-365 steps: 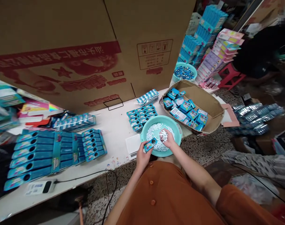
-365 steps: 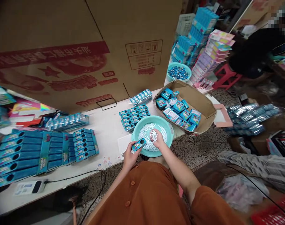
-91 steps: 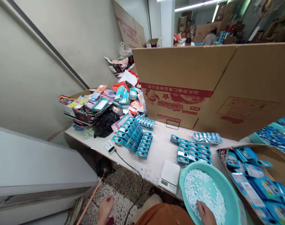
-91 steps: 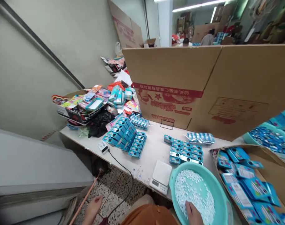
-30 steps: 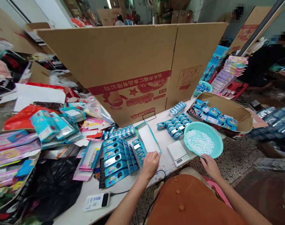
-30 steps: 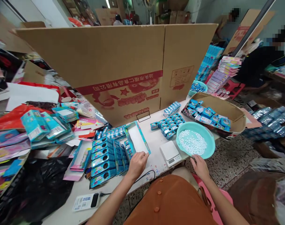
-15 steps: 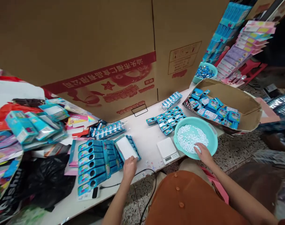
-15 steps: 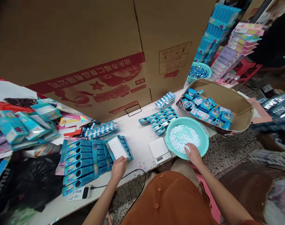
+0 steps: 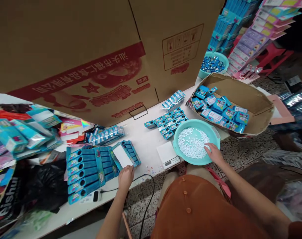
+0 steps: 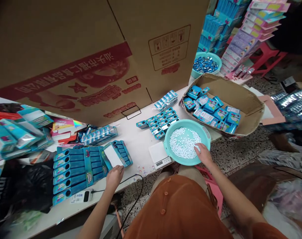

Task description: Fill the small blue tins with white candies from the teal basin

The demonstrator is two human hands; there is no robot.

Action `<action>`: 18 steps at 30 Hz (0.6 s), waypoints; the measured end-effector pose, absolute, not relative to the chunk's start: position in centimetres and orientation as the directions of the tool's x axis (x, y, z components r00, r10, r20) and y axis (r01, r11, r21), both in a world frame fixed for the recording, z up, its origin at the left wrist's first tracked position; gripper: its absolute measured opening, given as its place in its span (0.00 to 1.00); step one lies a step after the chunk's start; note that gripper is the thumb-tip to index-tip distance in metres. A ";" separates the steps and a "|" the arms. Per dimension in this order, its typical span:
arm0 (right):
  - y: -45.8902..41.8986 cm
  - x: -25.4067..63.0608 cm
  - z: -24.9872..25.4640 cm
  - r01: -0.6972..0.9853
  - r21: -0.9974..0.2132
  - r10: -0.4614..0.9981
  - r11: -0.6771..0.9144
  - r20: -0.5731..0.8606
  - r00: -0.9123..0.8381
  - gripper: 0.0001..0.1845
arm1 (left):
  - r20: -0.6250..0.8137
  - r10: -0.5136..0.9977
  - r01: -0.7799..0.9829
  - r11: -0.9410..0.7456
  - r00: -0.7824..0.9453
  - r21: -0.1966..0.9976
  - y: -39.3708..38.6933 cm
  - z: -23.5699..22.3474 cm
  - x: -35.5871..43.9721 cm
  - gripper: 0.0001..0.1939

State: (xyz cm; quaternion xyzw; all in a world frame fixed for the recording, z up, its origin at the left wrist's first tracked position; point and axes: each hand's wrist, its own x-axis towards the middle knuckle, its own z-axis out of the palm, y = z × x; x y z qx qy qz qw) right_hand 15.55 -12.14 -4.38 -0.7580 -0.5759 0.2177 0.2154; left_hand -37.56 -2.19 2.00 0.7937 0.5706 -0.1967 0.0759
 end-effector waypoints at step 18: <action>-16.9 7.9 -2.6 0.781 -0.554 0.942 -0.287 -0.013 0.336 0.20 | -0.423 0.815 0.915 -0.389 0.397 0.110 -1.4 1.9 -40.2 0.14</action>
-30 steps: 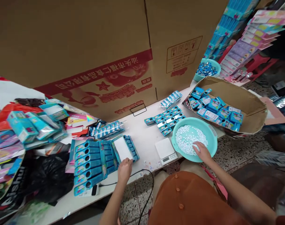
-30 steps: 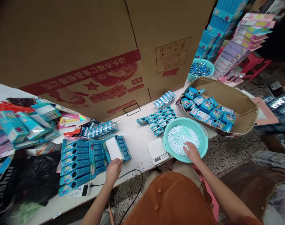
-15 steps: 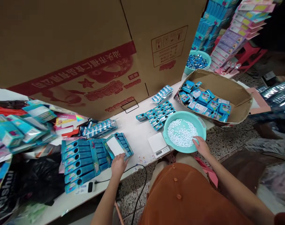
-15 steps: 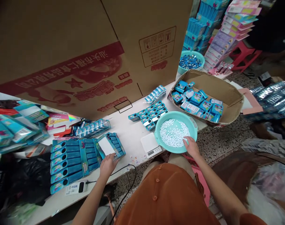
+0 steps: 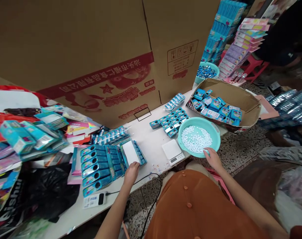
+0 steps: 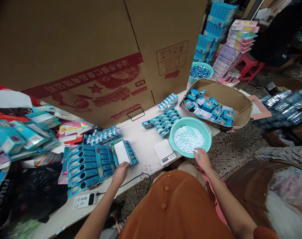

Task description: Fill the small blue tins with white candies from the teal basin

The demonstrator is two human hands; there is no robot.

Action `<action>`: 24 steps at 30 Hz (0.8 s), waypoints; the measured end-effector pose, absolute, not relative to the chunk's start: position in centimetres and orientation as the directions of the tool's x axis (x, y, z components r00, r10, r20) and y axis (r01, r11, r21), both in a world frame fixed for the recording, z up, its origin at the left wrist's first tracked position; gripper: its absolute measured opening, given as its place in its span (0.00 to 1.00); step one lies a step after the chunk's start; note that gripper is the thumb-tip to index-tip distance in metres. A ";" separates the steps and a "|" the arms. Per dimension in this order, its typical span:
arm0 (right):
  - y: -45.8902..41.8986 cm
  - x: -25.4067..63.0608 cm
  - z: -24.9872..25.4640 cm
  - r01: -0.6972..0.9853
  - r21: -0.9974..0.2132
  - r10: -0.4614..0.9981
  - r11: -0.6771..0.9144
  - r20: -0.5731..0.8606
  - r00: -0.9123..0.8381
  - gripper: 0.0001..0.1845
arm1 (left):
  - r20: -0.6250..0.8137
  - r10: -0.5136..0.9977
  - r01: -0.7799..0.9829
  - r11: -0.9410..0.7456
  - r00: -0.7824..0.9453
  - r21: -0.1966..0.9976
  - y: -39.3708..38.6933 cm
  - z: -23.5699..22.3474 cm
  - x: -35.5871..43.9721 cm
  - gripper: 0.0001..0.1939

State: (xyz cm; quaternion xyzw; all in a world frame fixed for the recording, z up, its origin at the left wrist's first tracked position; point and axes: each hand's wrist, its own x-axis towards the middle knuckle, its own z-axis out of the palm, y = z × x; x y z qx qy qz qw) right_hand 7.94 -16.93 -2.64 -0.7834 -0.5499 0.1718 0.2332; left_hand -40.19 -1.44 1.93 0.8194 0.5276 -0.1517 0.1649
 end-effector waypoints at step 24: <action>-18.5 4.7 -0.8 0.740 -0.516 0.857 -0.432 0.022 0.515 0.20 | -0.529 0.693 0.793 -0.607 0.490 -0.061 4.5 -1.0 -30.9 0.24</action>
